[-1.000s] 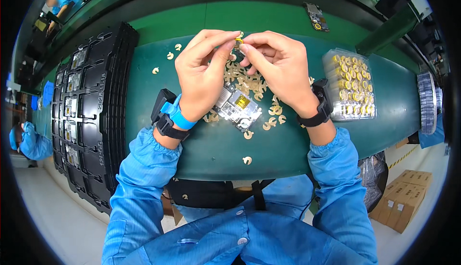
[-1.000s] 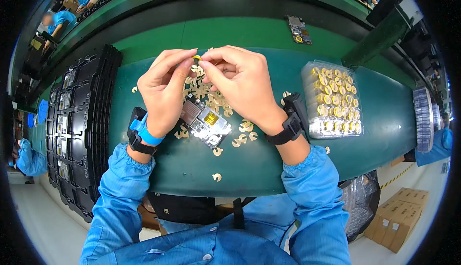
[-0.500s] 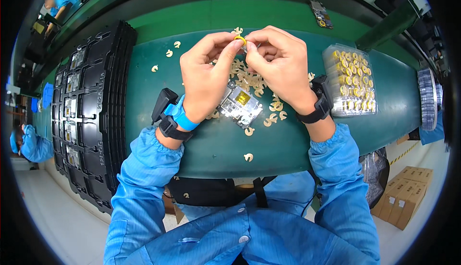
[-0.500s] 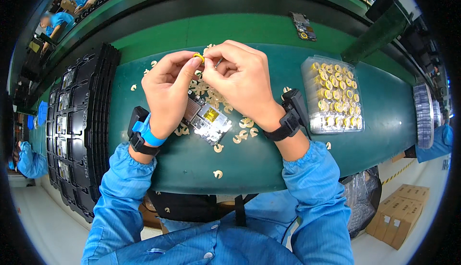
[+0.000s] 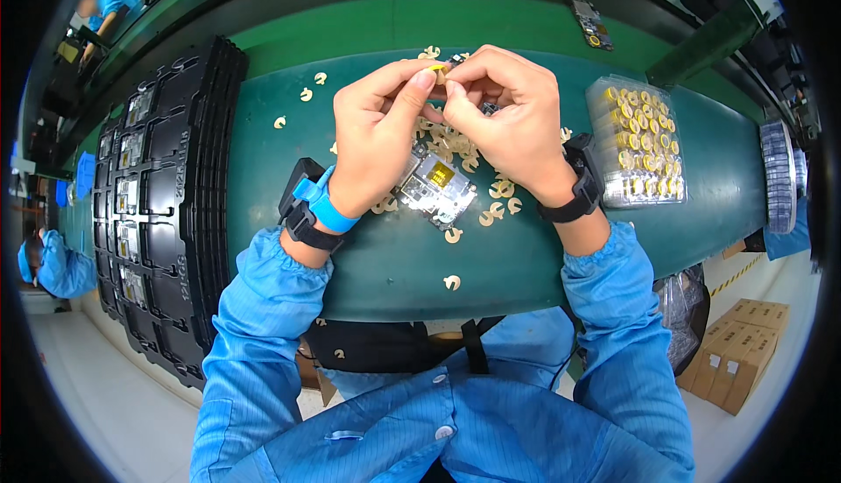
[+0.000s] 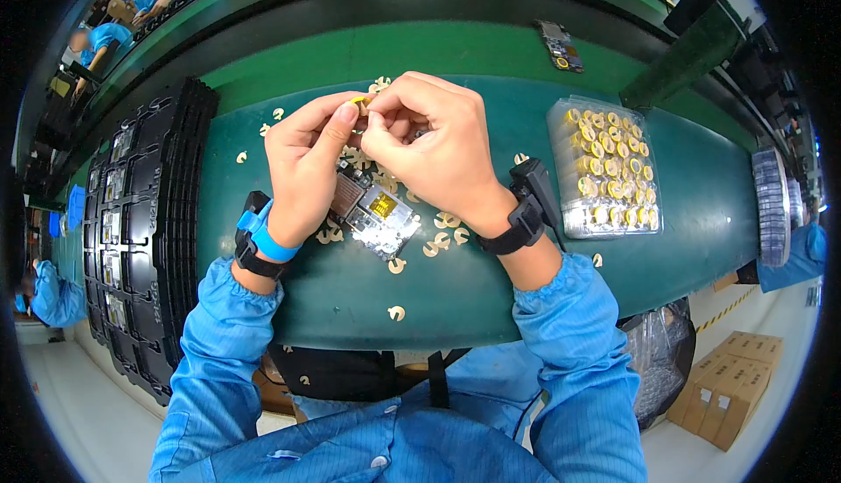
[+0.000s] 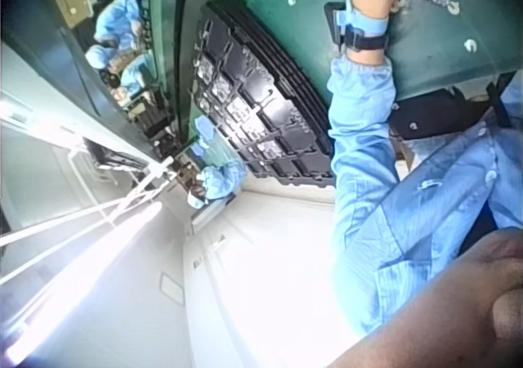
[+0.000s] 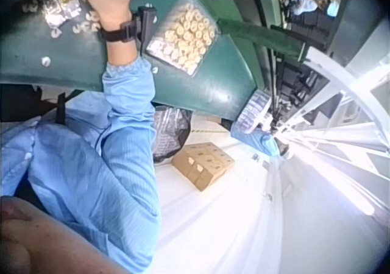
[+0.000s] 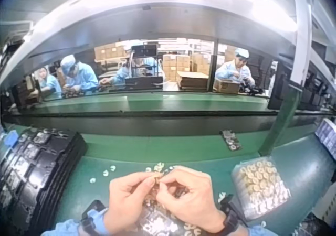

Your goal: Manually assemble small electronic components onto circuit boards on an assembly line.

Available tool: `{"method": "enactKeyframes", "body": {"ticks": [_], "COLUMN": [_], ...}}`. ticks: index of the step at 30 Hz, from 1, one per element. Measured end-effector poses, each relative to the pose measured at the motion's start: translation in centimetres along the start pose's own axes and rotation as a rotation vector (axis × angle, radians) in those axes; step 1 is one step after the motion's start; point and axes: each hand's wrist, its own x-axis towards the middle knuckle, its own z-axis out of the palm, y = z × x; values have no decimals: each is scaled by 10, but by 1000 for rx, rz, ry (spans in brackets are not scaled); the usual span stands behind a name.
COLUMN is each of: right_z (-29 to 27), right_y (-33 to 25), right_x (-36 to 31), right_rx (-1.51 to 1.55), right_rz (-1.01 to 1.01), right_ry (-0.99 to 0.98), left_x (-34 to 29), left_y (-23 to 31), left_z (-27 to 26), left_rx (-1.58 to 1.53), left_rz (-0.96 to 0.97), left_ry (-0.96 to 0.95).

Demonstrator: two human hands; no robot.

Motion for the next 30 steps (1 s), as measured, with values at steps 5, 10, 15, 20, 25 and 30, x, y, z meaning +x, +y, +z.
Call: {"method": "enactKeyframes", "body": {"ticks": [5, 10, 15, 20, 25, 30], "right_z": [-1, -11, -31, -10, -13, -19], "right_y": [1, 1, -6, -6, -10, -3], "right_x": [1, 2, 14, 8, 8, 9], "right_rx": [22, -45, -427, -206, 360, 651], "right_rz": [24, 51, 219, 249, 601, 711], "right_ry": [-13, 52, -182, -106, -165, -122], "left_x": [1, 6, 10, 5, 4, 3], "left_y": [-1, 3, 0, -3, 1, -5], "left_z": [-6, -8, -13, -9, -6, -1], "left_rx": [88, 40, 161, 176, 285, 290], "left_rz": [24, -9, 92, 94, 148, 208], "left_ry": [24, 95, 152, 91, 47, 39]}}
